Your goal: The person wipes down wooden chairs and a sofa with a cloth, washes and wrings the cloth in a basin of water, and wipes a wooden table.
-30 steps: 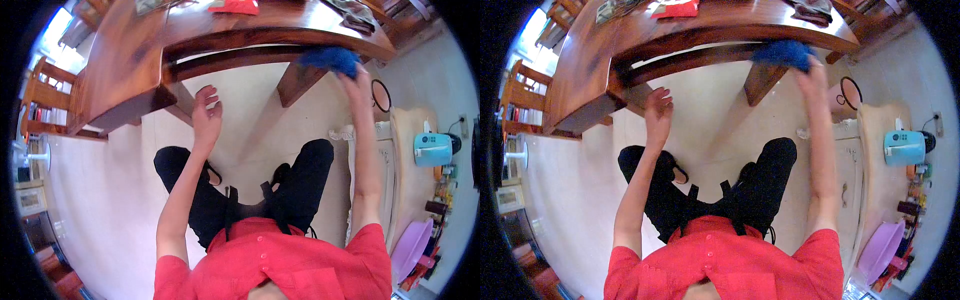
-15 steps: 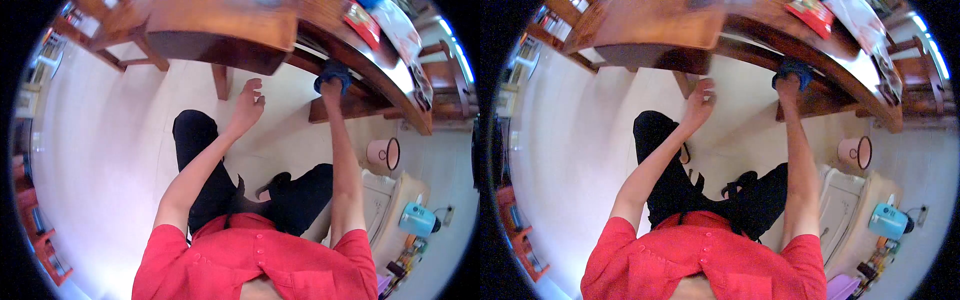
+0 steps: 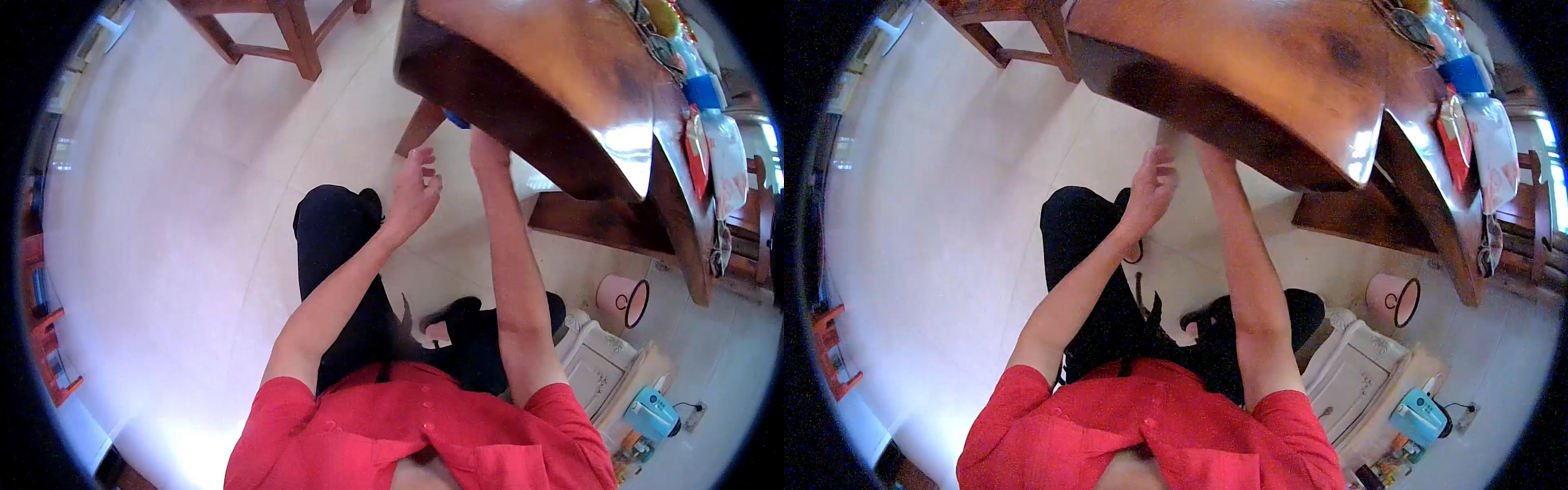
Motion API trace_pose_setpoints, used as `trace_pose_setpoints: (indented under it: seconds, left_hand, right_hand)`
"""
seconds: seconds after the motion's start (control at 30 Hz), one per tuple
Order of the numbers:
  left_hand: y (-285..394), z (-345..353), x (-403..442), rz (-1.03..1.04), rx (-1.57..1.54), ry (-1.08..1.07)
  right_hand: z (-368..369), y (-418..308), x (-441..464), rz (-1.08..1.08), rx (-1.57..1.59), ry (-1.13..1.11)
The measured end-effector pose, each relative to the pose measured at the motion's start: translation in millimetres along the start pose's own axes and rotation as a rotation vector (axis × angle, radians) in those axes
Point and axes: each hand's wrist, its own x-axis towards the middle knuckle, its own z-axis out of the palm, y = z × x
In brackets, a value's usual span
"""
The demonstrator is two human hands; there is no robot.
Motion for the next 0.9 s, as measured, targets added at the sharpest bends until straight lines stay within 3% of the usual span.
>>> trace_pose_setpoints:
  seconds: [0.03,0.07,0.13,0.2,0.3,0.33,0.43,0.5,0.53,0.7,0.9]
  left_hand:
    - [1,-2,-2,-0.009,0.0,0.002]
    - [4,-4,-4,-0.041,-0.033,-0.004]
    - [-6,3,3,-0.074,-0.075,-0.018]
    - [-21,5,7,0.067,-0.055,-0.015]
    - [-27,9,10,-0.111,-0.142,-0.078]
    - [-38,17,15,-0.105,-0.138,-0.089]
    - [-51,19,13,-0.183,-0.14,-0.008]
    - [-28,15,11,0.112,-0.068,0.119]
    - [-29,17,9,0.11,-0.066,0.112]
    - [-26,17,6,-0.314,-0.29,0.008]
    - [-26,18,8,-0.347,-0.317,0.015]
  right_hand:
    - [3,-17,-2,0.009,0.004,-0.022]
    - [4,-35,-4,0.346,0.263,-0.16]
    - [54,44,-23,0.233,0.177,-0.087]
    - [72,62,-34,0.115,0.098,-0.023]
    - [77,68,-51,0.348,0.02,-0.296]
    - [82,78,-53,0.437,0.031,-0.23]
    - [66,64,-42,0.268,0.175,-0.159]
    - [38,41,-27,0.18,0.205,-0.083]
    - [25,34,-16,0.166,0.206,-0.056]
    - [30,34,-6,0.206,0.201,-0.054]
    - [100,64,-46,0.294,0.153,-0.072]
